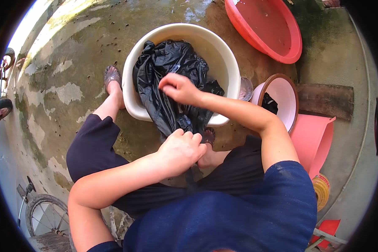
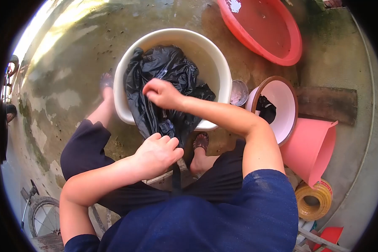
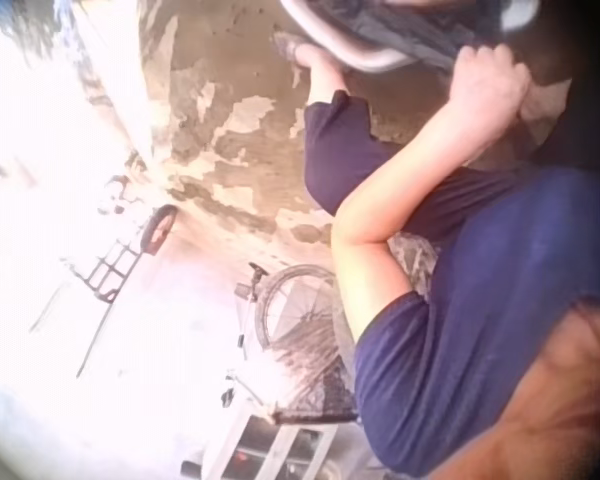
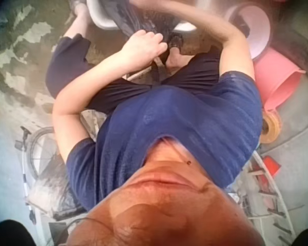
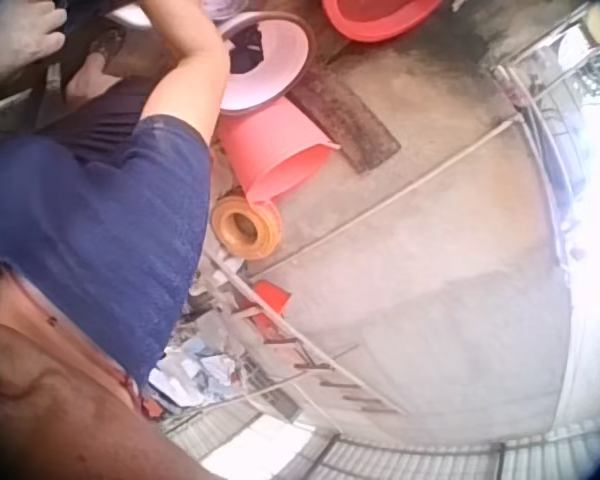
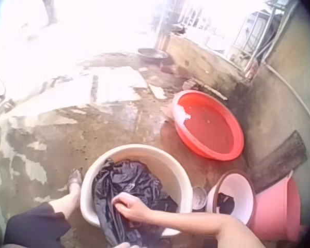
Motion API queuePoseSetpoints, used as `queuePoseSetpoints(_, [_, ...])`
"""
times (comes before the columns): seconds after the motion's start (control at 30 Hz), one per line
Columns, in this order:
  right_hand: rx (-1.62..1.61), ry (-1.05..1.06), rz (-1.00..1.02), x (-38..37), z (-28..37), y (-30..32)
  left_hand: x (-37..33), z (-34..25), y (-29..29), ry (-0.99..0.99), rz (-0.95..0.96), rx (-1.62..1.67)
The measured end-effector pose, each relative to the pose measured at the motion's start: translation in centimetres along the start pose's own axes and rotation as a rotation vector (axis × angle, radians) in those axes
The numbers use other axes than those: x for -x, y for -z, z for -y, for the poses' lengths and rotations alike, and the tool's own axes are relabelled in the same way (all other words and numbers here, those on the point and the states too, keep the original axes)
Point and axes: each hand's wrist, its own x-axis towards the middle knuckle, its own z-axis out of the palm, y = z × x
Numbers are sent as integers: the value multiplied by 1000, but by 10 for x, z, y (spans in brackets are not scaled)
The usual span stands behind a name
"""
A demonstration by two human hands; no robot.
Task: Hand washing black clothes in a basin and rinsing them in a bucket.
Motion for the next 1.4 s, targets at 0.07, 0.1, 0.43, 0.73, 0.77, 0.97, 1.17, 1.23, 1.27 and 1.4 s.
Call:
queuePoseSetpoints(0.07, [-113, 390, 358, 36, 65, -15, 0, -20, 4, -12, -10, -43])
queuePoseSetpoints(0.1, [63, 481, 401, 0, 33, -13, -7, 12, 7, -65, -20, -124])
queuePoseSetpoints(0.43, [979, 103, -44, -14, -70, 67, -1, -3, 12, -63, -72, -6])
queuePoseSetpoints(0.73, [1169, -31, 135, 107, -31, 66, -2, -13, 23, -26, -242, -30])
queuePoseSetpoints(0.77, [1170, -30, 133, 108, -34, 62, -3, -16, 22, -32, -288, 1])
queuePoseSetpoints(0.97, [728, -831, 376, 105, -82, 52, -8, -19, 31, -51, -401, 35])
queuePoseSetpoints(1.17, [524, -629, -335, 67, -33, 117, 13, -20, 7, 14, -143, 70])
queuePoseSetpoints(1.23, [492, -384, -385, 30, 0, 136, 13, -23, -13, 28, -92, 82])
queuePoseSetpoints(1.27, [467, -267, -376, 5, 11, 131, 14, -22, -18, 50, -4, 101])
queuePoseSetpoints(1.4, [626, 44, -148, -89, 9, 79, 6, -13, -41, 78, 2, 40])
